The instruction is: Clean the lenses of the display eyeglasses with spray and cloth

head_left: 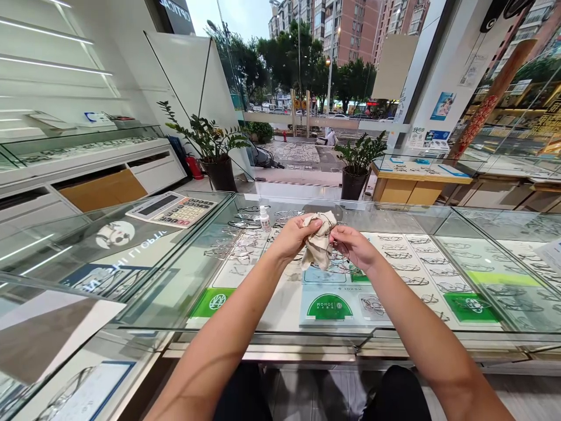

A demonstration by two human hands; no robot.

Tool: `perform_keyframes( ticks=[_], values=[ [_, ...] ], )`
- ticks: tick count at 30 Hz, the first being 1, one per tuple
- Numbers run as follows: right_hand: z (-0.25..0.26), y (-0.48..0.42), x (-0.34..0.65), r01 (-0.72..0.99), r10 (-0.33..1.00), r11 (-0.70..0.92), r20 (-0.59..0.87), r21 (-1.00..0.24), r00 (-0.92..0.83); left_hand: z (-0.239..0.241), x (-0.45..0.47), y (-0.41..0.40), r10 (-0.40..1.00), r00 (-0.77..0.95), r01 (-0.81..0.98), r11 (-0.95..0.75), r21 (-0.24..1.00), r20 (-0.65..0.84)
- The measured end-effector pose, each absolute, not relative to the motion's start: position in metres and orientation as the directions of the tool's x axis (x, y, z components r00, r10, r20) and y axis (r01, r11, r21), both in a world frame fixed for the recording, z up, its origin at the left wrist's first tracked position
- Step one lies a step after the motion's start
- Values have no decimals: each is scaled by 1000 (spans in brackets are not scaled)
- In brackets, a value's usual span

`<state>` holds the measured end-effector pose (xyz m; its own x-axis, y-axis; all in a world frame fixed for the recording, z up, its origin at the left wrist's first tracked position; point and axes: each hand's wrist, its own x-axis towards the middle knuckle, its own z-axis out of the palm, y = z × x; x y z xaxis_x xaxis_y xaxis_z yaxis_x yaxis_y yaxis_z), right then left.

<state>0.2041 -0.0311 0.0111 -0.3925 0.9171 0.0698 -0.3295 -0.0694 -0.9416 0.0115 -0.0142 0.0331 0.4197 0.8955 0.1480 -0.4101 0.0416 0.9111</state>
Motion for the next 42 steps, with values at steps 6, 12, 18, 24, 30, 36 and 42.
perform_keyframes(
  ticks=[6, 12, 18, 24, 30, 36, 42],
  values=[
    [15, -33, 201, -346, 923, -68, 72, -936, -378, 35, 13, -21, 889, 410, -355, -49, 934, 202],
    [17, -38, 199, -324, 926, -22, 104, -946, -364, 28, 23, -22, 932, 277, -372, -120, 921, 234],
    [17, -29, 208, -481, 962, 119, 221, -869, -161, 25, 18, -12, 942, 261, -407, -92, 909, 212],
    [25, -28, 211, -451, 974, 187, 224, -872, -29, 26, 23, -24, 850, 493, -222, -81, 972, 183],
    [18, -29, 202, -444, 976, 169, 213, -880, -50, 16, 34, -29, 809, 562, -257, -28, 966, 172],
    [13, -28, 197, -505, 982, 104, 168, -857, -83, 13, 37, -26, 811, 573, -347, 112, 931, 116],
    [12, -27, 196, -540, 987, 93, 149, -836, -62, 13, 42, -31, 827, 558, -378, 191, 906, 59]
  ],
)
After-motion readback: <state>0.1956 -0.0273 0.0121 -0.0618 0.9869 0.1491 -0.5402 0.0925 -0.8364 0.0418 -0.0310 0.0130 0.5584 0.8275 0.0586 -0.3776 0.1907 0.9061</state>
